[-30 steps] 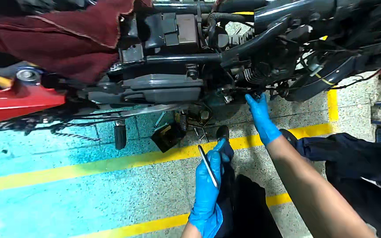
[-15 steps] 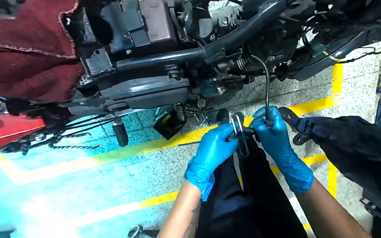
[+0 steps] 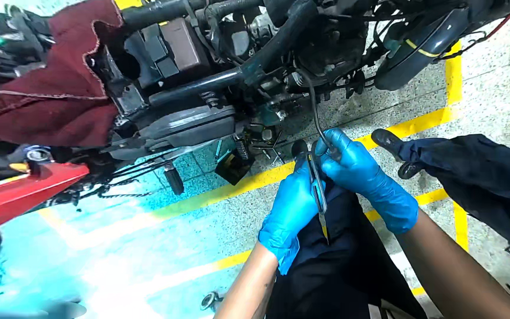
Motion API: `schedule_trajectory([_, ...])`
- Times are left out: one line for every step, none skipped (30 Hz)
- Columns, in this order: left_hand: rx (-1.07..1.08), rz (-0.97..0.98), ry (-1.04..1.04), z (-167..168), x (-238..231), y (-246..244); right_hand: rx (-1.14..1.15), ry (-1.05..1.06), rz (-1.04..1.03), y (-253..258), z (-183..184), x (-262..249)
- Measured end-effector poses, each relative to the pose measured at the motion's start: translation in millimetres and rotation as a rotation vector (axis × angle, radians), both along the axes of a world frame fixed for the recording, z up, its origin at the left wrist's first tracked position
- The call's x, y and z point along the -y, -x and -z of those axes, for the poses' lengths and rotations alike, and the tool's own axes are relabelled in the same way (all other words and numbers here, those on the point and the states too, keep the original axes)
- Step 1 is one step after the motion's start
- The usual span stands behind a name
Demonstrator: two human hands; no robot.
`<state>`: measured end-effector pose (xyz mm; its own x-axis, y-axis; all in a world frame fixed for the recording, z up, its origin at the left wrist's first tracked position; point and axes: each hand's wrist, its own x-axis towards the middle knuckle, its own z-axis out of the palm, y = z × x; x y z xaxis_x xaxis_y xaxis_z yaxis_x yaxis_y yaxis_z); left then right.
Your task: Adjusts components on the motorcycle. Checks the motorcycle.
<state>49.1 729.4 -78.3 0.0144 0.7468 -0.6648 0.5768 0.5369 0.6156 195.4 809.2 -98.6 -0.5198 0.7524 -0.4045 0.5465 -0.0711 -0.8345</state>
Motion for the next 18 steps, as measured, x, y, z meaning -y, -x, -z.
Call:
schedule_trajectory([-0.009,-0.005,0.013,-3,1,-1,-0.039,0.061,0.003,-1,-1,-2])
schedule_trajectory([-0.022,-0.003,0.034,-6,1,-3,-0.078,0.122,-0.003,-2,-1,-4])
schedule_trajectory([-0.033,0.003,0.063,-10,1,-4,-0.120,0.167,-0.014,-3,0,-5])
schedule_trajectory([-0.045,0.008,0.084,-14,1,-4,-0.156,0.210,-0.028,-4,1,-6])
schedule_trajectory([-0.055,0.011,0.107,-20,1,-4,-0.195,0.247,-0.042,-4,1,-7])
schedule_trajectory([-0.062,0.006,0.124,-24,0,-4,-0.232,0.276,-0.053,-4,1,-9])
schedule_trajectory([-0.050,-0.003,0.130,-28,-1,-4,-0.268,0.302,-0.053,-4,0,-12])
schedule_trajectory([-0.017,-0.015,0.111,-29,1,-2,-0.304,0.330,-0.044,-4,-1,-13])
schedule_trajectory([0.045,-0.039,0.081,-29,4,1,-0.349,0.365,-0.026,-4,-3,-14])
schedule_trajectory([0.115,-0.063,0.065,-29,8,4,-0.396,0.409,0.000,-4,-4,-15])
schedule_trajectory([0.171,-0.087,0.059,-27,11,5,-0.439,0.451,0.032,-4,-3,-16])
schedule_trajectory([0.198,-0.107,0.056,-27,13,5,-0.464,0.486,0.057,-4,-2,-16])
schedule_trajectory([0.171,-0.110,0.056,-28,14,2,-0.467,0.489,0.071,-5,0,-15])
schedule_trajectory([0.086,-0.092,0.061,-32,15,-2,-0.431,0.451,0.060,-5,1,-12])
schedule_trajectory([-0.011,-0.078,0.071,-34,13,-8,-0.355,0.374,0.029,-5,-1,-10])
schedule_trajectory([-0.094,-0.068,0.068,-33,12,-13,-0.258,0.289,0.006,-3,-6,-8])
schedule_trajectory([-0.125,-0.066,0.056,-30,10,-14,-0.197,0.221,-0.005,-2,-9,-6])
schedule_trajectory([-0.102,-0.074,0.057,-30,7,-13,-0.203,0.193,0.015,-1,-11,-6])
